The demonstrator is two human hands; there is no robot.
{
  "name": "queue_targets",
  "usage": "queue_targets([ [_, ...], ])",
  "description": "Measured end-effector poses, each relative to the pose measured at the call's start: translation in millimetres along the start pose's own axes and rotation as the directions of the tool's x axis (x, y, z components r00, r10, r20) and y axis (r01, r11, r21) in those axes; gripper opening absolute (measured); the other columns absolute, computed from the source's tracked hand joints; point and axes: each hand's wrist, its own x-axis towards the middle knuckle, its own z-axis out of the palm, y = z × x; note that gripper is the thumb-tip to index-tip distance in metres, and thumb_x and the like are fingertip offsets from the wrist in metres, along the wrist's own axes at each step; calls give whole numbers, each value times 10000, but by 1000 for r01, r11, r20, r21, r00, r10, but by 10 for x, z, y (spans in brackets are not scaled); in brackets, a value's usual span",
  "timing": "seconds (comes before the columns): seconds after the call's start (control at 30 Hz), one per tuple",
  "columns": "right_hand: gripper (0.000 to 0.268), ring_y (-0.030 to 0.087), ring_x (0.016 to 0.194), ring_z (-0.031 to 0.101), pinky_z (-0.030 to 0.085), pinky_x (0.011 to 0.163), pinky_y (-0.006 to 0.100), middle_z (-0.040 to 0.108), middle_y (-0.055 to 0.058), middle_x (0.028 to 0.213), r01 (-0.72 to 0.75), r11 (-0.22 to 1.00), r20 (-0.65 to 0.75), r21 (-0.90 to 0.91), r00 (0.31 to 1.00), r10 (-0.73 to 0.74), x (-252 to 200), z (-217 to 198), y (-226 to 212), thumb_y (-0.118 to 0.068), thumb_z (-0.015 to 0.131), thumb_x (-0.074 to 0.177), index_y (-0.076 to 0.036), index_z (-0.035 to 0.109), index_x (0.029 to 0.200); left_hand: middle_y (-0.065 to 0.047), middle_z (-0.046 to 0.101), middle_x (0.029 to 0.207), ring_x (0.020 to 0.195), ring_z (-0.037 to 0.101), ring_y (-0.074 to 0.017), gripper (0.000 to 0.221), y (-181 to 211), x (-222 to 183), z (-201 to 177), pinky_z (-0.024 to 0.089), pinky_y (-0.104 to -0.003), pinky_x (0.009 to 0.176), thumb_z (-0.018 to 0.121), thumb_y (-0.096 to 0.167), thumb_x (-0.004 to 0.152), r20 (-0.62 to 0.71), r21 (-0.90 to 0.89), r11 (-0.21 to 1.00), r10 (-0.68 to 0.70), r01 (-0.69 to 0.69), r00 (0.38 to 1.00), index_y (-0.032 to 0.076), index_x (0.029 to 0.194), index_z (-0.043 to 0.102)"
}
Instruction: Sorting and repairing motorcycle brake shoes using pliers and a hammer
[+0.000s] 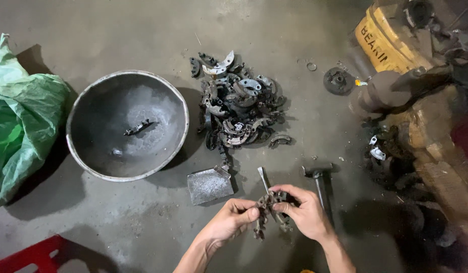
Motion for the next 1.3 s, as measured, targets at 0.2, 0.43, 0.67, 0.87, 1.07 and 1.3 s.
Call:
queue_targets([
  [0.2,378,89,570,561,443,521,229,773,30,757,37,999,-7,-21,999,-37,9,64,39,58,815,747,-50,800,1109,-134,719,935,796,671,-157,214,-243,95,-110,532,-242,754,715,134,967,228,-365,928,12,74,974,-64,1048,702],
  [0.43,349,143,641,701,552,544,274,821,57,938,213,943,0,-256,975,-220,12,22,-258,-114,782,793,-45,730,1131,-66,689,793,570,522,-62,243,-150,93,-64,396,-193,522,757,130,922,21,-225,974,-25,29,999,-68,1063,743],
  [0.67,527,158,821,740,616,725,261,837,130,1082,-96,980,153,173,986,69,26,-139,-12,113,723,803,19,697,1320,-38,637,734,602,477,-84,330,-67,2,33,343,-212,558,821,155,841,-29,-62,994,85,-87,996,-61,1089,794],
  [0.87,478,130,686,656,549,630,256,819,82,901,-119,985,140,124,985,101,14,-159,150,105,695,828,-6,748,1290,-60,694,803,672,519,-95,321,-95,6,3,400,-223,634,835,136,817,-66,-29,997,66,-68,996,-61,1069,801],
  [1.07,340,149,663,698,557,625,274,825,107,881,1,985,153,172,988,-28,36,-192,155,-23,658,914,44,750,1234,-62,680,816,669,490,-96,320,-123,34,-39,363,-226,623,816,129,845,-87,-63,996,64,-70,994,-69,1094,785],
  [1.3,338,167,659,697,551,611,263,791,145,802,-86,967,67,241,995,72,36,-74,151,68,615,906,82,761,1210,-98,634,1443,1111,671,-210,295,-264,145,-22,549,-340,989,750,-5,845,-70,22,974,225,-224,972,-28,1138,733],
])
